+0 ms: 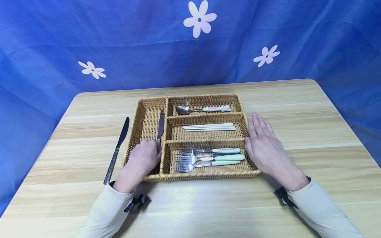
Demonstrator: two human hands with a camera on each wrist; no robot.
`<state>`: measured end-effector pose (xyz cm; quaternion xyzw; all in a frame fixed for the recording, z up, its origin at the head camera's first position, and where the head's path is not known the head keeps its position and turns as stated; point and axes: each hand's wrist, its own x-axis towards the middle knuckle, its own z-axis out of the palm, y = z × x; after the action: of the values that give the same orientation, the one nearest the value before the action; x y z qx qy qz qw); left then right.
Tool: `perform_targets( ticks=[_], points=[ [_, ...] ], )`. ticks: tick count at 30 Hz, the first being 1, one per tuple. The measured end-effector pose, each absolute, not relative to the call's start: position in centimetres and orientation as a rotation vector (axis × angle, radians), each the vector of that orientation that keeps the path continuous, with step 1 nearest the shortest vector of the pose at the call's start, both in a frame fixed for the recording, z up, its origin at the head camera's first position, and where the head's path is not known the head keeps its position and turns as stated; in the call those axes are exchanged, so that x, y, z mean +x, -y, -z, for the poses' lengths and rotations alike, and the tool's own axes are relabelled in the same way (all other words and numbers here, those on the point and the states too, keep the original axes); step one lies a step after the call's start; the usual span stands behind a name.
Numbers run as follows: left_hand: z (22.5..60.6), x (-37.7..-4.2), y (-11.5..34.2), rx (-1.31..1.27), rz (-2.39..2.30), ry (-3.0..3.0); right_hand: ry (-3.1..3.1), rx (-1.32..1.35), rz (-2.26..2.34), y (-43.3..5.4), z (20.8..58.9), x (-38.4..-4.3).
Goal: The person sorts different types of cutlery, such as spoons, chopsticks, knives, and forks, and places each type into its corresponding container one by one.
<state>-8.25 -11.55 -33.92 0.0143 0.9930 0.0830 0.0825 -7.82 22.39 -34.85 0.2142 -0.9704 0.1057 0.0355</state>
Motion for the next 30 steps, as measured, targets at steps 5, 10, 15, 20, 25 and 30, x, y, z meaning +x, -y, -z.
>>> perform_targets(
  ticks=[5,10,15,20,25,30],
  points=[
    [34.1,-8.7,11.5,0.029,-0.241,-2.949,2.977,0.662,-0.333,-22.4,34.9,-7.8],
    [34.2,-8.9,11.3,0.038,-0.237,-2.959,2.971,0.657,-0.340,-22.4,34.9,-7.9],
    [34.3,-9.0,11.3,0.049,-0.211,-2.961,2.980,0.654,-0.354,-22.3,34.9,-7.8],
    [34.2,-9.2,11.1,0.042,-0.197,-2.930,2.972,0.659,-0.357,-22.3,34.9,-7.8],
    [34.2,-9.4,11.0,0.031,-0.196,-2.907,2.965,0.659,-0.366,-22.3,35.0,-7.9],
    [34.3,-9.4,10.9,0.014,-0.188,-2.906,2.957,0.659,-0.368,-22.3,35.0,-8.0]
  ],
)
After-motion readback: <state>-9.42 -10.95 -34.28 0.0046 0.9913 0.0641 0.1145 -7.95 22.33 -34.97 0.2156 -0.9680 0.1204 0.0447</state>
